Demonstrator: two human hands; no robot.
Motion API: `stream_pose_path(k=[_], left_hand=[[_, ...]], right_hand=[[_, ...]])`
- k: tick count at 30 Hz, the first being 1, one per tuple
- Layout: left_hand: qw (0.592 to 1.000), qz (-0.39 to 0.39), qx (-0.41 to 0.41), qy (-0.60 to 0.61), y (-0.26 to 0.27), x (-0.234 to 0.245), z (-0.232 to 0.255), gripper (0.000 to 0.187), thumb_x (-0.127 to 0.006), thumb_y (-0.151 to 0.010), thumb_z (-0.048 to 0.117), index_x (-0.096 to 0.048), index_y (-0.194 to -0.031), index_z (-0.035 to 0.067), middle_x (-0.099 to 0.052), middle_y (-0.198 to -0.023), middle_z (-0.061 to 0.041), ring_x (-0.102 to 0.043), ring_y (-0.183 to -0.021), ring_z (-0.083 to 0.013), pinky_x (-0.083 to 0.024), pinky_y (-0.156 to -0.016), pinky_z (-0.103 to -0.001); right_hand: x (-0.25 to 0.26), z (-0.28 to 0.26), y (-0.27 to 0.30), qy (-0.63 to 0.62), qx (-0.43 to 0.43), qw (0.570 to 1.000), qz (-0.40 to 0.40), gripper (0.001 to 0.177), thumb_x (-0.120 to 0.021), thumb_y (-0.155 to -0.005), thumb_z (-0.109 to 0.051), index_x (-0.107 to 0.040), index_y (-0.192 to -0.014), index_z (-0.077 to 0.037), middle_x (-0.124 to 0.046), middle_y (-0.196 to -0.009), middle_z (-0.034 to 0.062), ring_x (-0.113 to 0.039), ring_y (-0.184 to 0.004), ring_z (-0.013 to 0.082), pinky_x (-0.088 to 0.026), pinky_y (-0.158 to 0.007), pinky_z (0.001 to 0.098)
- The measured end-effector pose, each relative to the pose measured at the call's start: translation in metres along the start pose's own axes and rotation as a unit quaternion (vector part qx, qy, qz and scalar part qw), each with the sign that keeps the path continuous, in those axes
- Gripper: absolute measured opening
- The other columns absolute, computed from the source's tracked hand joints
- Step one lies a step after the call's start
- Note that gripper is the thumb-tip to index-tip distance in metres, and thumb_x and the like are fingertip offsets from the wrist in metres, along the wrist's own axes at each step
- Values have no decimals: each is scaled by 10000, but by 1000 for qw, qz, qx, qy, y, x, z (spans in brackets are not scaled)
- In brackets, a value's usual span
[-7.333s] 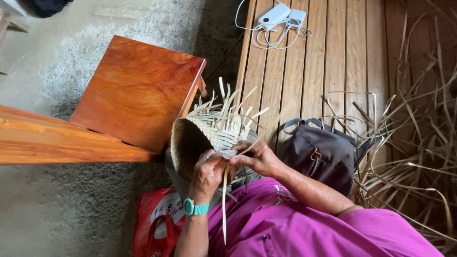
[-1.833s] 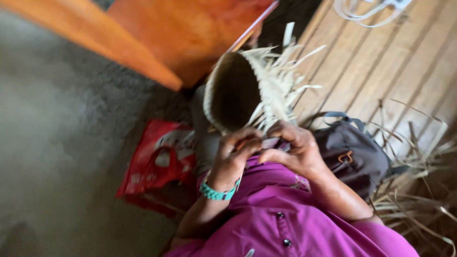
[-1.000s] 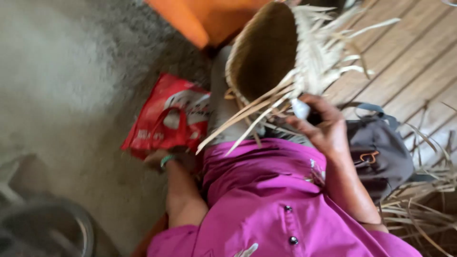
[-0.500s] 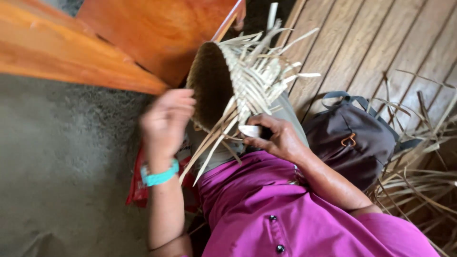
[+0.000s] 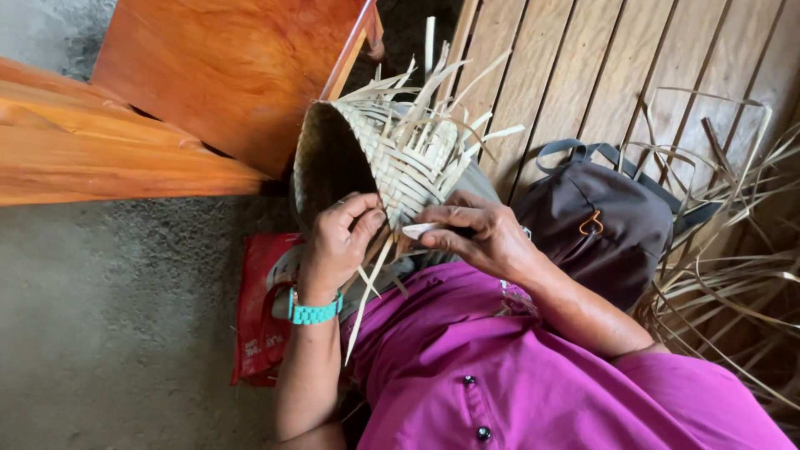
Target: Weave a basket by tucking loose fiber ends into the structure using a small tool
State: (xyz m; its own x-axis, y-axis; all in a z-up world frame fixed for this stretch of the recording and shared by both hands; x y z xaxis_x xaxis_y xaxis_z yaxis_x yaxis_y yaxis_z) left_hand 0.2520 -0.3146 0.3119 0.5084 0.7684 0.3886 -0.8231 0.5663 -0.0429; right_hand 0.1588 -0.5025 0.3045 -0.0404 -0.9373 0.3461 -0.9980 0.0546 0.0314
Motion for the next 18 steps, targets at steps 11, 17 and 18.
stream_pose_path(k=[11,17,18], left_hand=[[999,14,-35,15,14,-17,-8,149,-657,-983,188,-693,-1029,51,-709,-773,-154,-731,-771,-326,-579,-729,-421],[998,23,-1,50,20,-19,-22,159,-709,-941,161,-710,-1037,34,-733,-818,-155,-743,-811,-271,-583,-744,-425],[998,25,7,57,20,-19,-24,166,-714,-938,157,-708,-1037,24,-736,-825,-164,-743,-813,-272,-582,-746,-435]], right_hand=[[-9,11,-3,-13,-21,999,21,236,-827,-869,-316,-798,-1086,-229,-668,-885,48,-660,-724,225,-527,-673,347],[-10,11,-2,-6,-57,998,14,220,-802,-881,-348,-799,-1082,-258,-667,-838,36,-660,-692,223,-521,-663,356],[-10,12,-1,-5,-60,998,14,218,-796,-886,-359,-798,-1082,-263,-664,-830,27,-662,-687,218,-521,-658,350]])
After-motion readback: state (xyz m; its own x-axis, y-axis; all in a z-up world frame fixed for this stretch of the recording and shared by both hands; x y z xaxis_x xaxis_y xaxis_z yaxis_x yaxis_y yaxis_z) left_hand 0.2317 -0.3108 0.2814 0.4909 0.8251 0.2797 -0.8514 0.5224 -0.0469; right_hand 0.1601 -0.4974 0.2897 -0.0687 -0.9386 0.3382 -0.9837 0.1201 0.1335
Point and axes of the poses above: each hand's wrist, its own y-axis away from the middle knuckle, its own x-axis out of the back of the hand, z = x × y, the point moved 7 cm from there along -y, towards the middle knuckle
